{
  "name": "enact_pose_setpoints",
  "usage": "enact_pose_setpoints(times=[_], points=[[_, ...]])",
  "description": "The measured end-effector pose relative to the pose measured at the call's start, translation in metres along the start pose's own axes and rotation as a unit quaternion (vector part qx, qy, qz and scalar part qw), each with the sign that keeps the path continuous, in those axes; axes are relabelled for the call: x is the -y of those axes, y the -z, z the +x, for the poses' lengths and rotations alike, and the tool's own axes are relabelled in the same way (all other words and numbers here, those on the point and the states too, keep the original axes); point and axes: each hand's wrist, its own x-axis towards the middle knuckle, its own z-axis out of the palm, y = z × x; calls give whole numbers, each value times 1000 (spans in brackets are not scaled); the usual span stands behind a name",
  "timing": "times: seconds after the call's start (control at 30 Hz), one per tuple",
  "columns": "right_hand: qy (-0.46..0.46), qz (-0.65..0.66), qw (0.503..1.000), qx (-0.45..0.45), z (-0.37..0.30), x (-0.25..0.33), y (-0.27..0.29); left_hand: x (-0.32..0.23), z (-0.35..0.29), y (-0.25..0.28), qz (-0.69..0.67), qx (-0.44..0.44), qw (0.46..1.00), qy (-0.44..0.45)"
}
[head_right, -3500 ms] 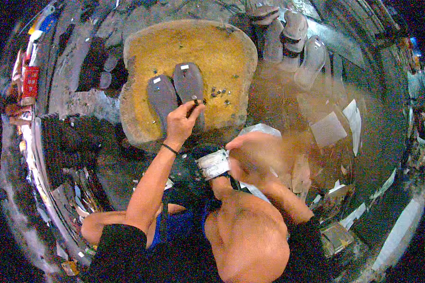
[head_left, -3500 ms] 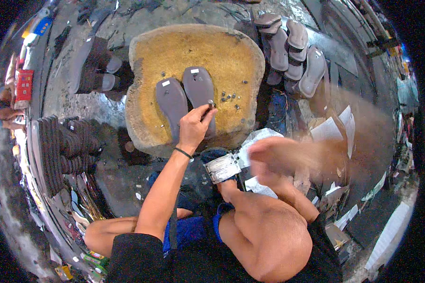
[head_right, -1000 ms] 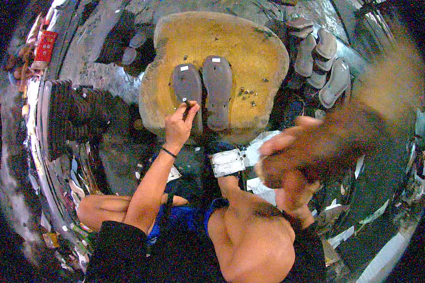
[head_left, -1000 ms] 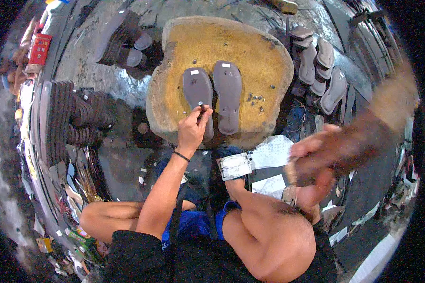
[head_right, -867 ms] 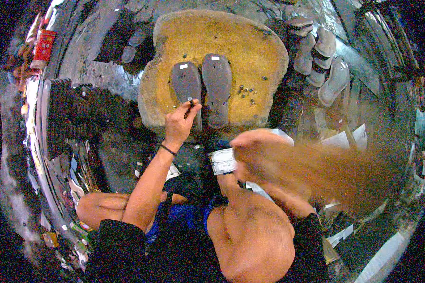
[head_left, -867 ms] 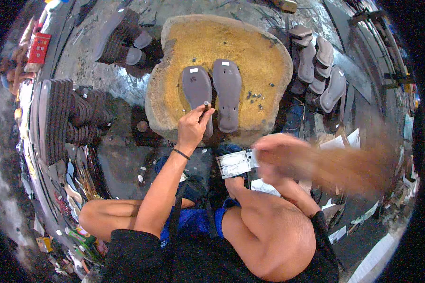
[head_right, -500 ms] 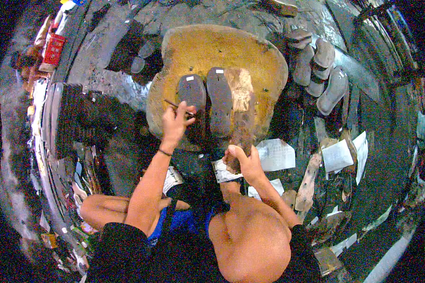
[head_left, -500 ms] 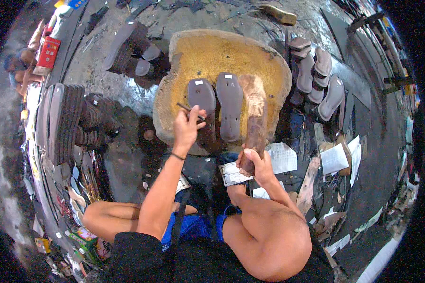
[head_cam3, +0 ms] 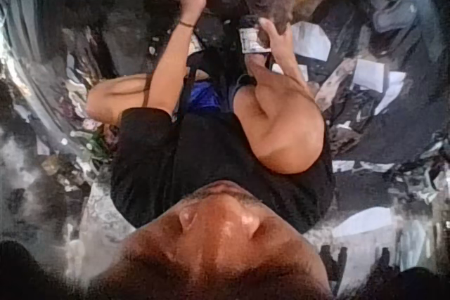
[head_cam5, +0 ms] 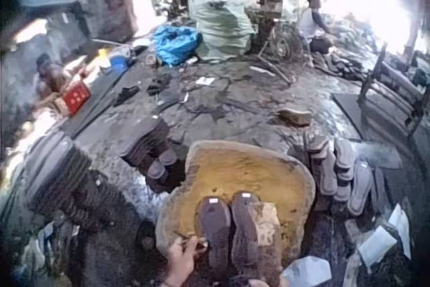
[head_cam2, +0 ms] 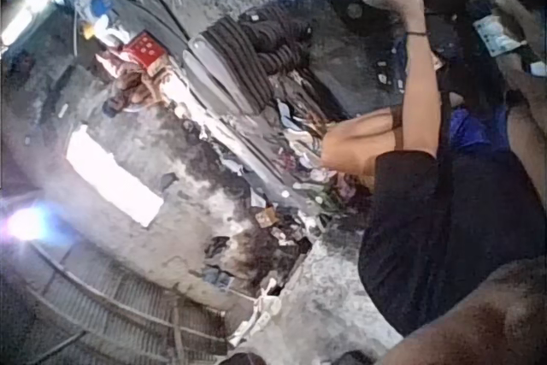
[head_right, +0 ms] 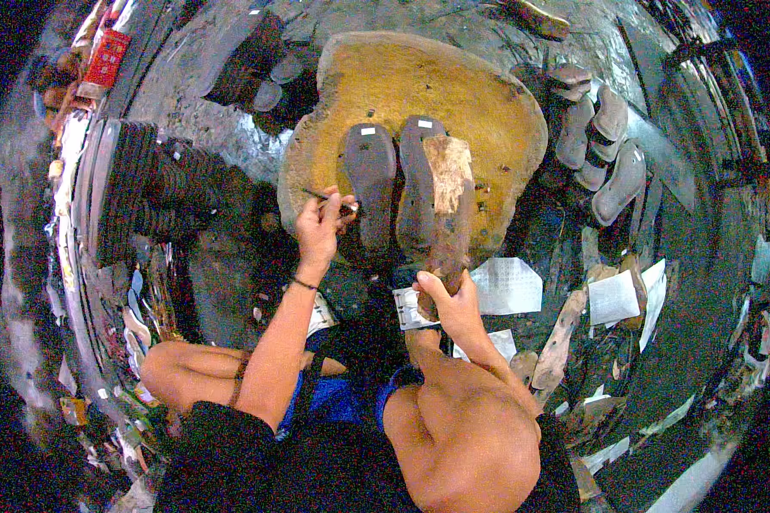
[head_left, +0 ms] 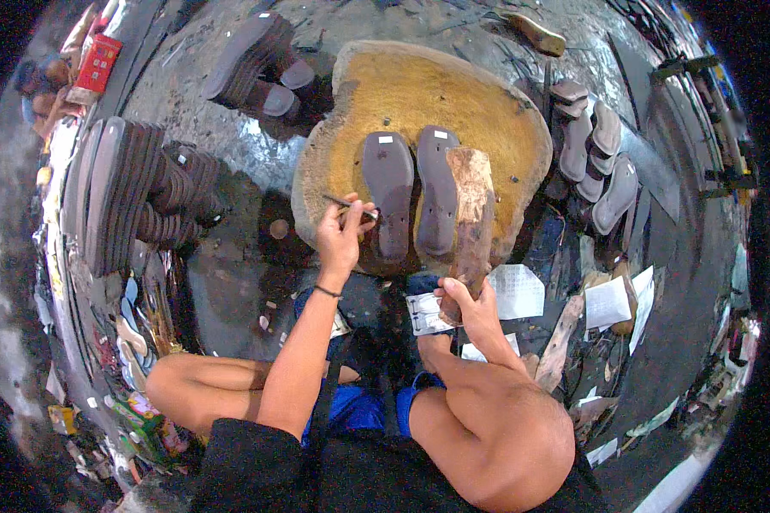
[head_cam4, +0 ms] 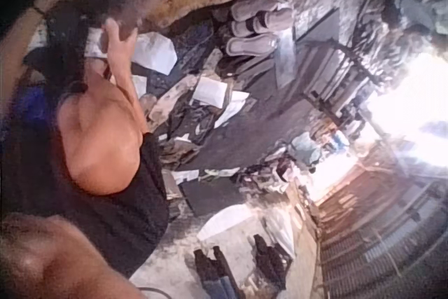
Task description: The person sits on the floor and uses a hammer to drive small metal fasteners into the straps of several gray sandals placed on a wooden block. The person repeatedly picks up sandals, positions them, hammers the fasteners, and sets the finished sandals aside.
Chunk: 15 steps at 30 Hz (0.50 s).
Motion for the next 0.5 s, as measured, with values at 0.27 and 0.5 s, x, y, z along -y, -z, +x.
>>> enact_pose_setpoints(times=[0.27, 0.5], points=[[70, -103, 992, 21, -20, 49, 9, 14, 3, -11, 189, 41, 979, -70], [421, 60, 886, 184, -45, 164, -11, 0, -9, -16, 300, 19, 941, -157]])
